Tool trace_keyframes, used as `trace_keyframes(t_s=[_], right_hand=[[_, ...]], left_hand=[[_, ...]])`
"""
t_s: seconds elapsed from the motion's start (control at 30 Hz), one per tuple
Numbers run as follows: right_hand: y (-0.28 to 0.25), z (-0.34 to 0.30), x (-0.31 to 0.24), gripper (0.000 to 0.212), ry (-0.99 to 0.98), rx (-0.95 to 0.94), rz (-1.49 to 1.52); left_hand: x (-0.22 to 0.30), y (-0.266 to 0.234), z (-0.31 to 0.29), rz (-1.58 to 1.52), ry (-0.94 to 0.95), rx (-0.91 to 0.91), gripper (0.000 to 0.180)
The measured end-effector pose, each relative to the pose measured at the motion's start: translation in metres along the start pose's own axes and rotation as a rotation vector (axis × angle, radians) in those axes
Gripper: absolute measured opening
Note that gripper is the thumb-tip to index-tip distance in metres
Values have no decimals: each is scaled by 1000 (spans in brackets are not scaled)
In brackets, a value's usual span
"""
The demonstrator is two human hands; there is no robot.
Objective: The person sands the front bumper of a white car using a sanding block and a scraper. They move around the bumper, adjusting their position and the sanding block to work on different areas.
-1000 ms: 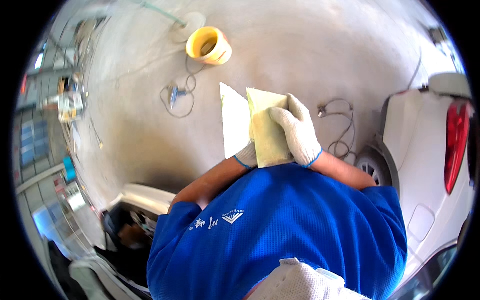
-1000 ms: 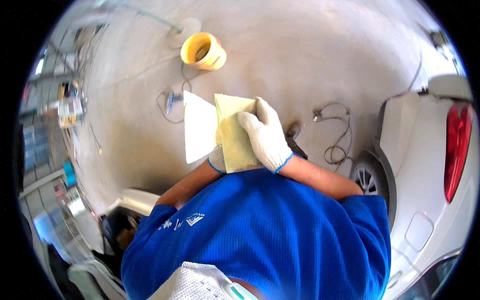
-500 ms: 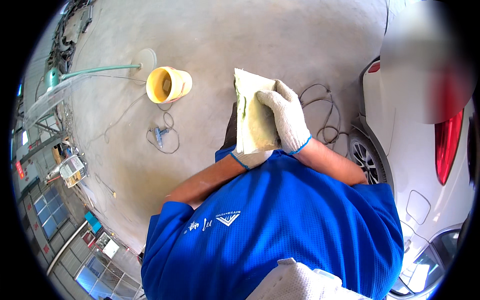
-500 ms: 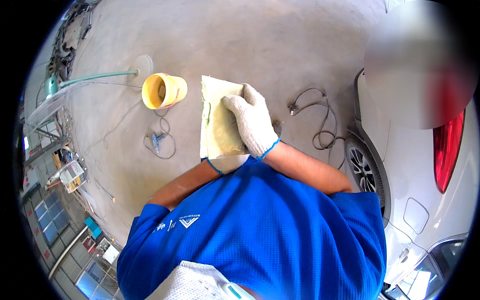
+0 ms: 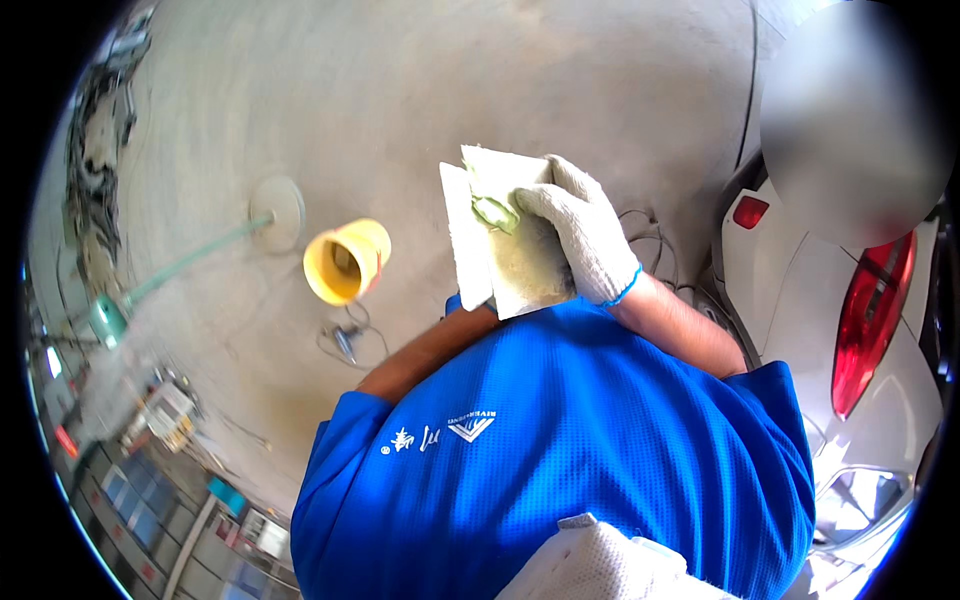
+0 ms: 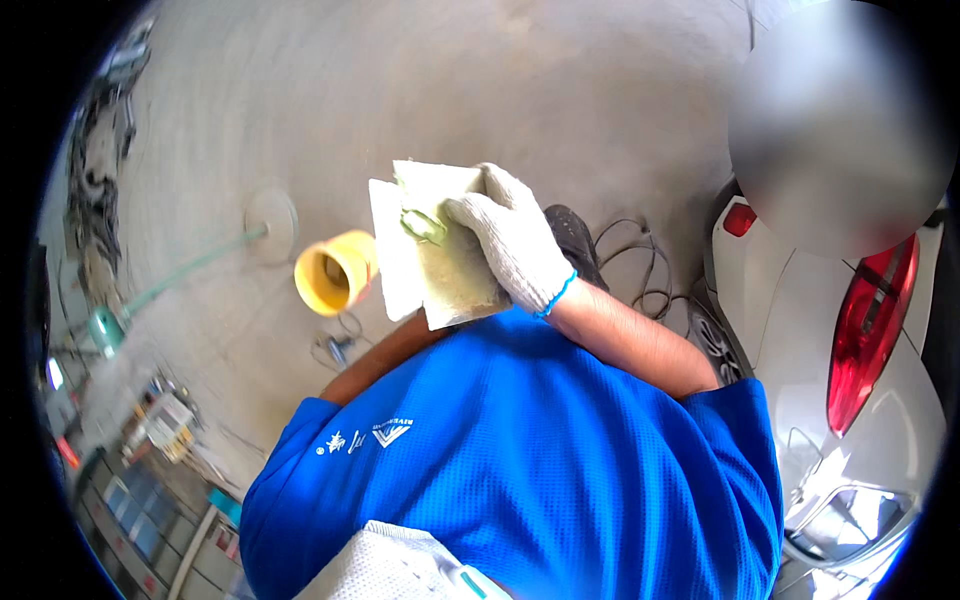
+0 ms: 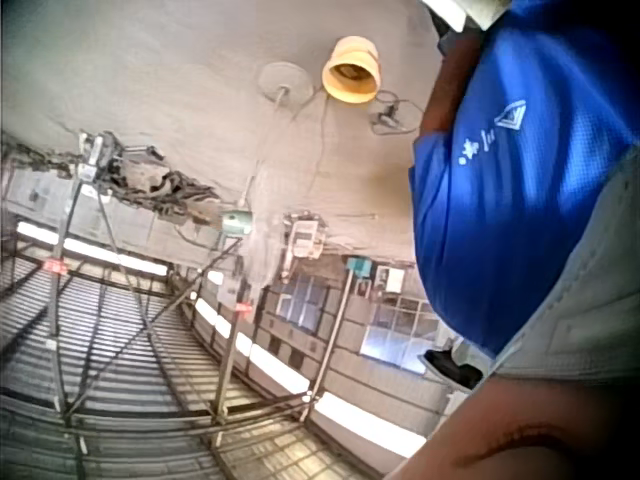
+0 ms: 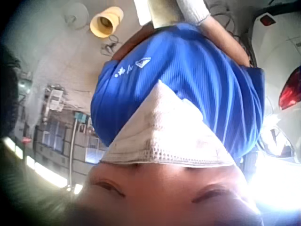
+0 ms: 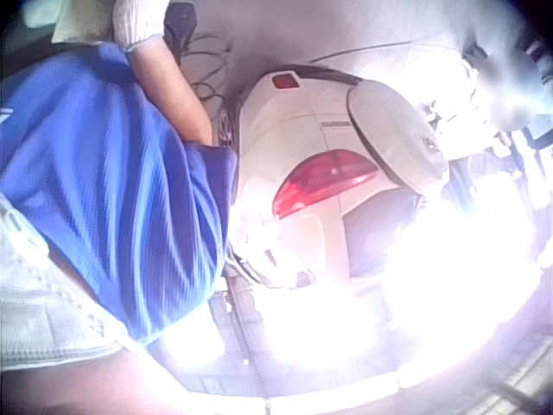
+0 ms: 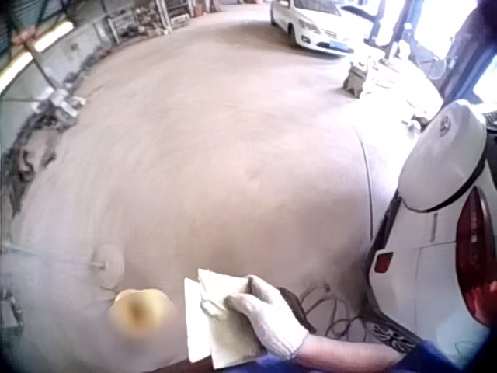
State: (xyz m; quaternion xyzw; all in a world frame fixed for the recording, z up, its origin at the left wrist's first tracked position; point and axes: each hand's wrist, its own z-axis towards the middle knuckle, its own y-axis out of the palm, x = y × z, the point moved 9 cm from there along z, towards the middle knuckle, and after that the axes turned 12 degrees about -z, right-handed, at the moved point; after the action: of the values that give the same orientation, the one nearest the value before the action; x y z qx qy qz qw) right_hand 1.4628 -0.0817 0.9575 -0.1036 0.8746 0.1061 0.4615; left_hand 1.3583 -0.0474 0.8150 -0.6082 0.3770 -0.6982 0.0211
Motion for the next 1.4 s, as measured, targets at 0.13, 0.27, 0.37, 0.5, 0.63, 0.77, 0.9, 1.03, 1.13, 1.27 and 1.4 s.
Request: trace_keyframes(t_s=[0.13, 0.27, 0.37, 0.5, 0.63, 0.77, 0.9, 1.03, 1.13, 1.27, 1.4], right_hand=[[-47, 58, -77, 17, -43, 47, 174], [-117, 126, -94, 19, -57, 155, 230], [-170, 182, -121, 18, -44, 161, 239], [-237, 264, -198, 19, -63, 164, 292], [-294, 336, -251, 22, -35, 122, 307], [-322, 429, -265, 24, 54, 108, 357], [-352, 559, -366, 23, 35, 44, 399], [-410, 608, -441, 23, -81, 137, 314], [-463, 642, -452, 26, 39, 218, 259], [-511, 697, -502, 29, -18, 215, 640], [-613, 779, -552, 28, -132, 254, 667]], left_hand=[[5, -57, 105, -479, -157, -103, 70], [-14, -105, 215, -652, -202, -205, 73], [-22, -135, 311, -764, -219, -284, 74], [-18, -155, 427, -562, -129, -276, 77], [-12, -186, 526, -185, 79, -339, 79], [-50, -232, 627, -440, -28, -403, 79], [-100, -288, 763, -881, -122, -346, 66], [-117, -318, 863, -1155, -157, -400, 54], [-117, -348, 950, -1347, -144, -457, 45], [-188, -310, 1040, -1779, -406, -521, 35], [-235, -290, 1166, -1194, -155, -523, 47]])
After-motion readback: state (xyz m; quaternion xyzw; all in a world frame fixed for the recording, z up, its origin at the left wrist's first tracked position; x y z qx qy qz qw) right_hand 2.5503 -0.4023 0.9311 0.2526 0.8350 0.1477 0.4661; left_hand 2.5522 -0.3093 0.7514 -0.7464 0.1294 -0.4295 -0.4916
